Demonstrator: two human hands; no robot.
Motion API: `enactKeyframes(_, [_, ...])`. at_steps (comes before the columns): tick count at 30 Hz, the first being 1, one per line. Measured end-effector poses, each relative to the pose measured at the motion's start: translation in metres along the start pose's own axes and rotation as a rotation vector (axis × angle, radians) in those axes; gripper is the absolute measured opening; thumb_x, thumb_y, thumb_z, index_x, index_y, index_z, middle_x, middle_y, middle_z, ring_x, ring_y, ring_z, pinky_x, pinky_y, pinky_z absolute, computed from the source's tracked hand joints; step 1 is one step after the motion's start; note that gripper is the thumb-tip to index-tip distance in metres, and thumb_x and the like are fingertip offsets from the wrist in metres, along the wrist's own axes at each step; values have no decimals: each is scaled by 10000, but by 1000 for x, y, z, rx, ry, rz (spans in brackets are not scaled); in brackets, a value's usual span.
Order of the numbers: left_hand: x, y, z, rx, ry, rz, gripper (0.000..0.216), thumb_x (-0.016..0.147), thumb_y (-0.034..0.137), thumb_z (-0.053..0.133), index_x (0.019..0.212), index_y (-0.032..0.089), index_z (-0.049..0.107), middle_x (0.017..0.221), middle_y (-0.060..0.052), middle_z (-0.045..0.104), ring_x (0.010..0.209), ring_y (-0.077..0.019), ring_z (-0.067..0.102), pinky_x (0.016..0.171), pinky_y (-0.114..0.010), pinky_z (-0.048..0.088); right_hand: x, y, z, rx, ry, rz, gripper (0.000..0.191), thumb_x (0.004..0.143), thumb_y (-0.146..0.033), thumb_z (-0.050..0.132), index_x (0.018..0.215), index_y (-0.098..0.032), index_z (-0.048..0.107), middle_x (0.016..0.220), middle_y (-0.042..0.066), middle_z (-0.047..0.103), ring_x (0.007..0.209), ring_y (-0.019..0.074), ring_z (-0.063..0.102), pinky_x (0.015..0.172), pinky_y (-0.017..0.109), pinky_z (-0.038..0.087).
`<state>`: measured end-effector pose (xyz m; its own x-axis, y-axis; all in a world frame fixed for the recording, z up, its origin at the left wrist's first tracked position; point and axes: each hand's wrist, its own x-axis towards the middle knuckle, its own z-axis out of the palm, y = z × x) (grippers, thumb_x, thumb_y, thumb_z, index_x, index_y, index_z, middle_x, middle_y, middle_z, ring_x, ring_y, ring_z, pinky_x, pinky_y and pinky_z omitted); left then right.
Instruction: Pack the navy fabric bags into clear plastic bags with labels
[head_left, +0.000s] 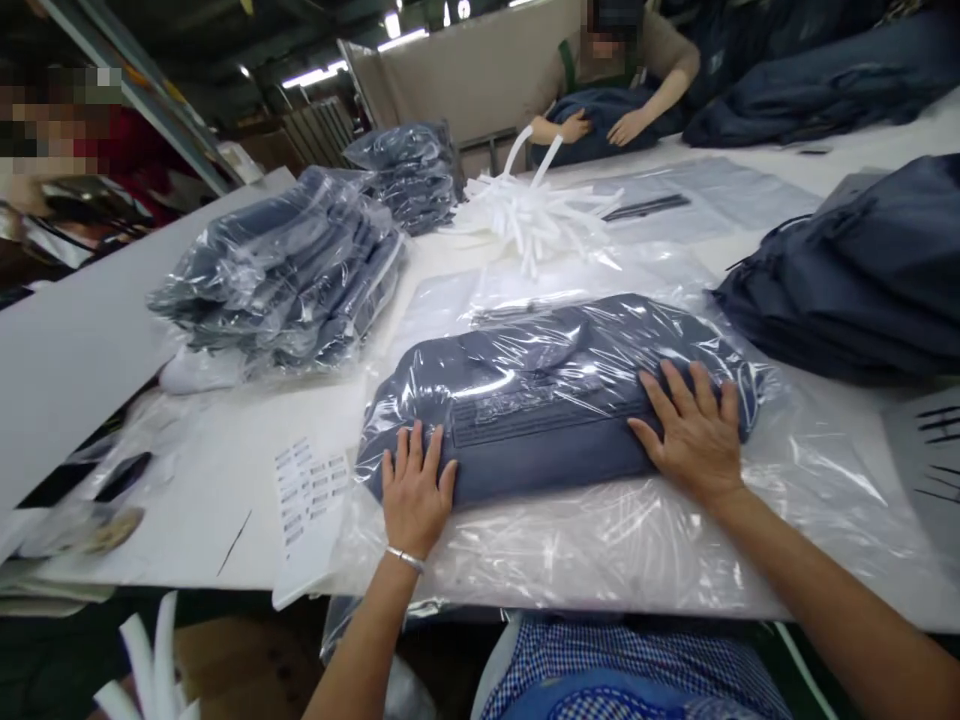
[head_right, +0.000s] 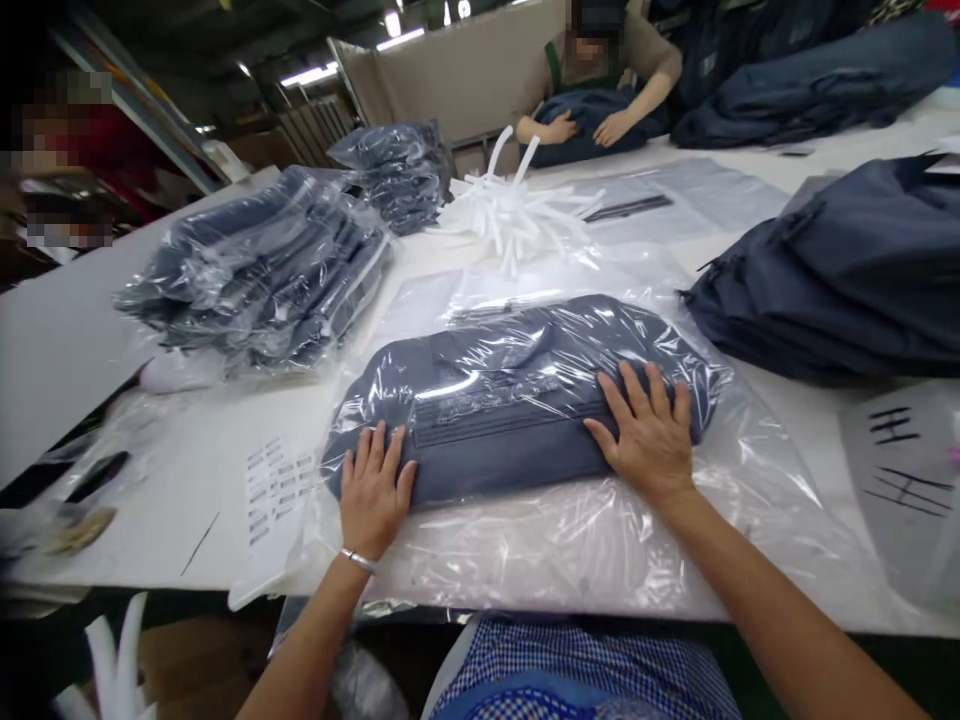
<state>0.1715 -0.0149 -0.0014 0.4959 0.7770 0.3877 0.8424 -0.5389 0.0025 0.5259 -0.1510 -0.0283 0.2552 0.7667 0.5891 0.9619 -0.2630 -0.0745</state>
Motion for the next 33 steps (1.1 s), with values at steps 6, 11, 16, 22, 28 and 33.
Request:
enactKeyframes(6, [-13, 1, 14, -9, 85, 67, 544, 967, 344, 469, 1489, 219, 384, 1587, -126, 279, 1485, -322, 200, 1180, -591, 213, -8, 5, 10, 25, 15, 12, 583, 947, -456, 519, 1465, -202, 434, 1535, 120, 393, 1454, 366, 231, 1152, 612, 169])
enactKeyframes(11, [-17, -7, 11, -48, 91, 381, 533, 968, 157, 426, 1478, 312, 393, 1554, -73, 367, 1468, -296, 264, 1191, -611, 166, -11, 9, 4, 78, 10, -122, 494, 983, -346, 480, 1457, -213, 437, 1522, 109, 416, 1438, 304, 304, 1175, 586, 169])
enactKeyframes(16, [-20, -8, 9, -115, 4, 519, 518, 958, 92, 390, 1427, 292, 484, 1389, -66, 582, 1325, -262, 487, 1104, -456, 397, -54, -6, -39, 237, -67, -266, 436, 998, -253, 452, 1433, -224, 458, 1522, 101, 418, 1458, 263, 274, 1183, 549, 234])
enactKeyframes(22, [-16, 0, -3, -91, -49, 495, 451, 946, 91, 370, 1315, 207, 602, 1152, -112, 684, 1062, -252, 634, 952, -385, 507, -122, -28, -82, 456, -380, -427, 695, 914, -485, 593, 1490, -165, 371, 1506, 154, 426, 1428, 299, 330, 1159, 545, 330])
enactKeyframes(28, [-32, 13, -26, -105, -96, 488, 358, 971, 351, 463, 1253, 160, 574, 1290, -130, 625, 1092, -260, 638, 912, -366, 533, -137, -17, -74, 487, -275, -413, 463, 953, -330, 571, 1376, -148, 519, 1366, 166, 571, 1322, 272, 484, 1070, 485, 468])
enactKeyframes(33, [-34, 18, -29, -143, -160, 502, 353, 964, 441, 456, 961, 138, 637, 1305, -194, 594, 1208, -300, 575, 1017, -437, 487, -119, -12, -72, 470, -309, -500, 258, 965, -302, 545, 1146, -172, 676, 1175, 120, 682, 1125, 237, 621, 957, 409, 540])
